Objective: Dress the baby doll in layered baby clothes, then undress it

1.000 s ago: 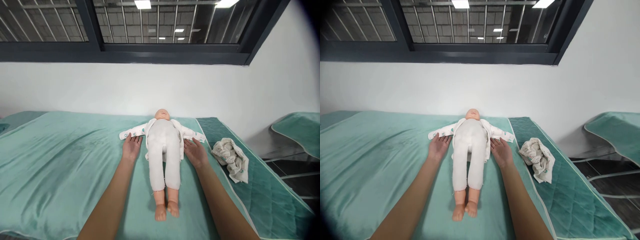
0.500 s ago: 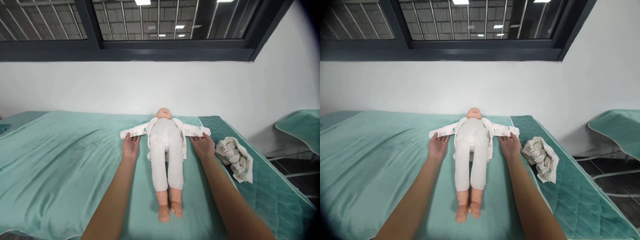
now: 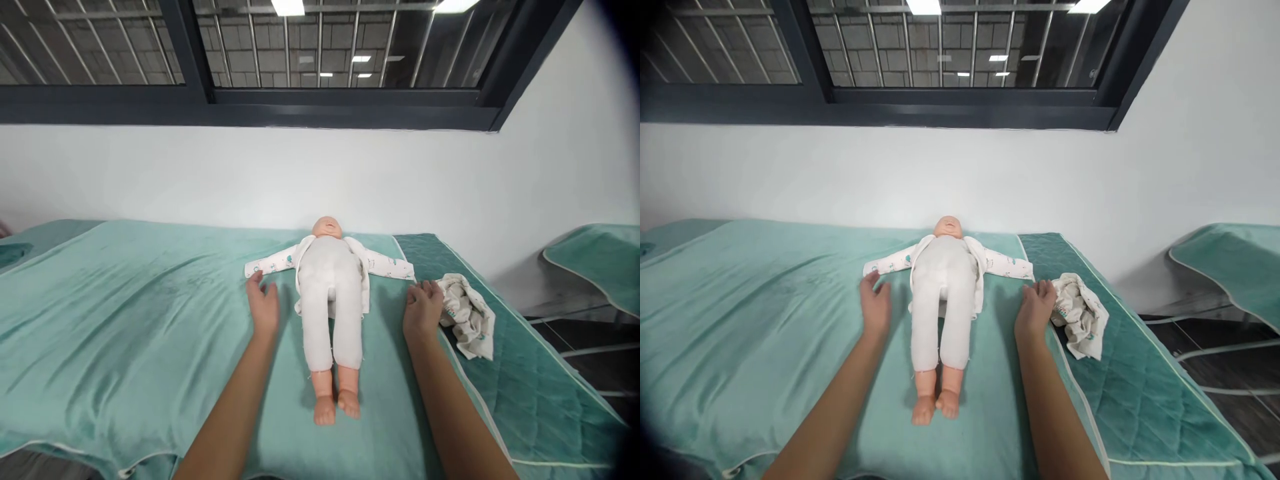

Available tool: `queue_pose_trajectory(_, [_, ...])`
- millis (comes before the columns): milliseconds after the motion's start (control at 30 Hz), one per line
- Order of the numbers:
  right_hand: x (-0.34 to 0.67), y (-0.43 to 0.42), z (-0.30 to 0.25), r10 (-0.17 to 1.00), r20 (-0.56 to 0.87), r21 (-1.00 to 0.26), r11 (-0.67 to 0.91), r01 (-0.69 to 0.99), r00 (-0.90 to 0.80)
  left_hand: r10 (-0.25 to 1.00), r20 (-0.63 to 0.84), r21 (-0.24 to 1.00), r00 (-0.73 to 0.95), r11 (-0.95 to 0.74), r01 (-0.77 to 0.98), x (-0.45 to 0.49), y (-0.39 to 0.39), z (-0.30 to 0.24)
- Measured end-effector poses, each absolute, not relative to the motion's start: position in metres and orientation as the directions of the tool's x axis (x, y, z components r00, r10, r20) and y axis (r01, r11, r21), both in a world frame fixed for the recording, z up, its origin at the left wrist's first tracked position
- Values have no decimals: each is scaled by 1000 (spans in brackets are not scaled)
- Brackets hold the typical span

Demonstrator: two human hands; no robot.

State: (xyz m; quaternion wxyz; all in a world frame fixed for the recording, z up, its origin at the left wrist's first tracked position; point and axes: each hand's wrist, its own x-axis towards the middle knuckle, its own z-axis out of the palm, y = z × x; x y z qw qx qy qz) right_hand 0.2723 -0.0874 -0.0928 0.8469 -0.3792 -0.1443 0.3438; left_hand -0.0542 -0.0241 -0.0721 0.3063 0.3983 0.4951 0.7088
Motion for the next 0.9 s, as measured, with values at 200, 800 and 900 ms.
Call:
queue_pose_trajectory(200, [221, -142, -88, 823, 260, -964, 188, 189, 506, 931, 267, 963, -248, -268, 32, -47, -56, -67])
queue_pose_trajectory(800, [185, -139, -76, 877, 383, -665, 44, 745, 290, 947, 321, 895, 6, -306, 324, -42, -77, -63])
queue_pose_trajectory(900, [187, -144, -74, 891, 307, -698, -29, 716, 336, 943, 332, 894, -1, -314, 319, -45, -79, -62])
